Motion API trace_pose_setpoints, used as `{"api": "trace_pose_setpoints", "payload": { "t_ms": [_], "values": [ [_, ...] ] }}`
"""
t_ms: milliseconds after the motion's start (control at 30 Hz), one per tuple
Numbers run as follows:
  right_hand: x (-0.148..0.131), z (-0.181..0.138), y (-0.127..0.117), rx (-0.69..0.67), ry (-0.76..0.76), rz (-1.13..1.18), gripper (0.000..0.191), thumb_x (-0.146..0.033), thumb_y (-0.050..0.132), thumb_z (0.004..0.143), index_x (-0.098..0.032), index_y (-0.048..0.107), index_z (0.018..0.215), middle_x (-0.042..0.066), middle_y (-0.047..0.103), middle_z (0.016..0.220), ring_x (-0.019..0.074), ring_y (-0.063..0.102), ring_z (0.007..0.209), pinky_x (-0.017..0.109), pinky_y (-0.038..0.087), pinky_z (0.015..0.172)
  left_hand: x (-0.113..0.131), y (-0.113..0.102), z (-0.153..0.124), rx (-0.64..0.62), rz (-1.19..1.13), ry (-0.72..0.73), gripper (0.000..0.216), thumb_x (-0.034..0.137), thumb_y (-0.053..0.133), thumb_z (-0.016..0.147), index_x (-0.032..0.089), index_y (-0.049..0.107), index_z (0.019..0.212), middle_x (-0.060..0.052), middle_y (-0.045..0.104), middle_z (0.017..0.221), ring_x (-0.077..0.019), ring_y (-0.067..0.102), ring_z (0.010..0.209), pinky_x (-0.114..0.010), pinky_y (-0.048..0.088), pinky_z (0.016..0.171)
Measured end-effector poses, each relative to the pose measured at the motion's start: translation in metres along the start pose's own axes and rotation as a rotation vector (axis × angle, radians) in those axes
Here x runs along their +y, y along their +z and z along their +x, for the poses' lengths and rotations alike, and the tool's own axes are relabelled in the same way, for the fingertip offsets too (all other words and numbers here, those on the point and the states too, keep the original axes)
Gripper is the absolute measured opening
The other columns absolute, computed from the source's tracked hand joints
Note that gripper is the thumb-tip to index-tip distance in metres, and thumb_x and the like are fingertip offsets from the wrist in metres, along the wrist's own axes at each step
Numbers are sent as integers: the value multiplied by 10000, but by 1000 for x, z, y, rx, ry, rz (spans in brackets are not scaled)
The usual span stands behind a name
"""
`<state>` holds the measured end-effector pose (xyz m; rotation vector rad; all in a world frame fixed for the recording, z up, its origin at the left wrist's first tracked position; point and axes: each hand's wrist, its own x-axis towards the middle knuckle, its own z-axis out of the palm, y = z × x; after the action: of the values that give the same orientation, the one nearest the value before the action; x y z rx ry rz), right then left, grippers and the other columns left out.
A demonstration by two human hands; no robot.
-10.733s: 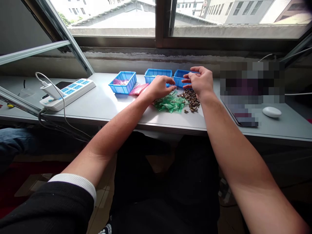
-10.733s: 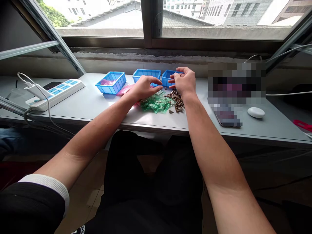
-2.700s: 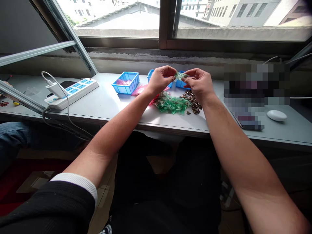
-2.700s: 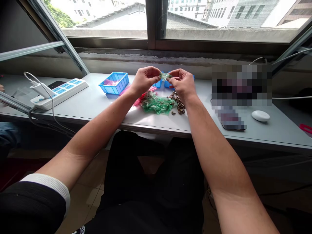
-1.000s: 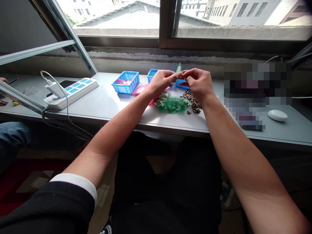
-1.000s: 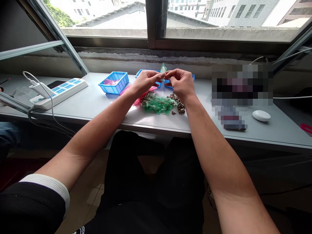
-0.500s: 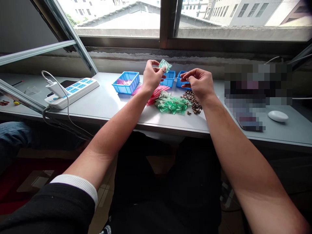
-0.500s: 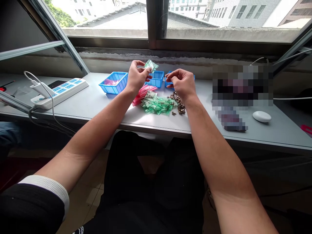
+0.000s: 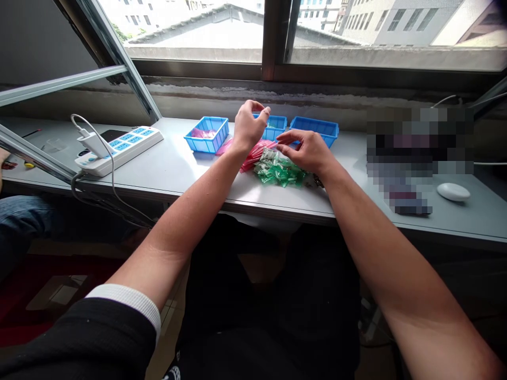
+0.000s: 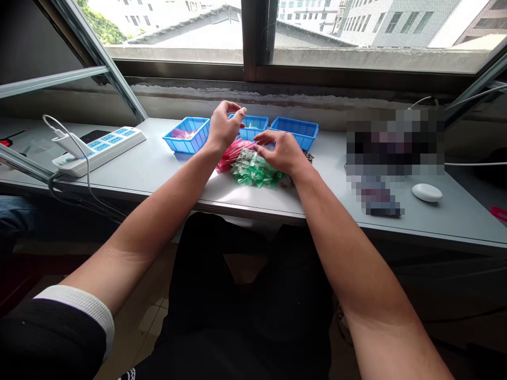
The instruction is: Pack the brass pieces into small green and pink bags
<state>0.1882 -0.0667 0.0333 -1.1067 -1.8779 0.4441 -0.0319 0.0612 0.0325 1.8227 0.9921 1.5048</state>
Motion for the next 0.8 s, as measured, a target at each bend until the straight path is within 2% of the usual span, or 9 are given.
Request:
{"api": "trace_pose_setpoints", "payload": {
  "t_ms": [33, 100, 233, 333, 400, 500, 600, 667, 800],
  "values": [
    [0, -1, 2, -38, -5, 14, 160, -331, 1011, 1035, -312, 996, 1193, 95, 996, 1312, 374, 934, 1201, 642, 763, 1226, 6, 2, -3, 59, 31, -16, 190, 366, 857, 1230, 219, 772, 1145, -149, 867, 1371, -364, 821, 1484, -516, 618, 1381],
    [-1, -1, 6, -102, 12, 30, 163, -365, 1049, 1022, -324, 1008, 1174, 84, 1000, 1277, 372, 937, 1185, 633, 758, 1219, 17, 7, -9, 88, 70, -36, 137, 273, 841, 1218, 215, 779, 1111, -147, 876, 1331, -343, 822, 1466, -494, 600, 1400],
    [-5, 0, 6, -111, 89, 67, 167, -363, 1113, 945, -321, 993, 1054, 67, 990, 1160, 359, 924, 1136, 607, 773, 1174, 30, 13, -19, 12, 54, -8, 116, 228, 843, 1185, 233, 806, 1076, -131, 910, 1271, -305, 839, 1359, -424, 643, 1306],
    [-6, 3, 3, -30, 136, 146, 300, -363, 1175, 847, -299, 951, 1037, 76, 969, 1135, 353, 907, 1124, 611, 787, 1164, 33, 15, -25, -54, 42, 25, 126, 247, 844, 1165, 257, 823, 1042, -91, 934, 1201, -267, 853, 1193, -376, 667, 1197],
    [-2, 6, 0, 41, 169, 219, 356, -356, 1174, 835, -292, 923, 1079, 79, 947, 1128, 339, 895, 1099, 603, 802, 1135, 35, 16, -27, -81, 35, 57, 146, 281, 835, 1174, 264, 835, 1029, -83, 935, 1160, -255, 852, 1129, -373, 665, 1158],
    [10, 12, -1, 187, 214, 317, 365, -330, 1109, 902, -297, 875, 1180, 60, 881, 1086, 303, 875, 1021, 580, 826, 1079, 35, 17, -29, -102, -29, 77, 136, 379, 831, 1206, 270, 861, 1130, -97, 949, 1216, -252, 876, 1167, -373, 673, 1142],
    [21, 18, -2, 333, 248, 372, 330, -347, 1049, 979, -316, 815, 1209, 44, 826, 1115, 298, 892, 1092, 571, 829, 1144, 33, 19, -28, -154, -123, 43, 258, 440, 952, 1141, 271, 856, 1309, -108, 964, 1328, -250, 906, 1215, -358, 697, 1123],
    [23, 20, -1, 358, 266, 381, 304, -357, 1026, 1005, -324, 795, 1201, 42, 815, 1131, 301, 899, 1175, 569, 815, 1210, 30, 21, -27, -204, -165, 5, 374, 412, 1037, 1069, 258, 847, 1352, -112, 969, 1294, -252, 915, 1166, -360, 716, 1081],
    [17, 19, -3, 319, 284, 442, 229, -259, 975, 998, -316, 798, 1132, 56, 854, 1160, 294, 909, 1220, 560, 788, 1280, 29, 22, -25, -243, -231, -55, 373, 340, 1055, 1040, 230, 851, 1333, -114, 964, 1209, -245, 910, 1072, -383, 744, 1015]
  ]
}}
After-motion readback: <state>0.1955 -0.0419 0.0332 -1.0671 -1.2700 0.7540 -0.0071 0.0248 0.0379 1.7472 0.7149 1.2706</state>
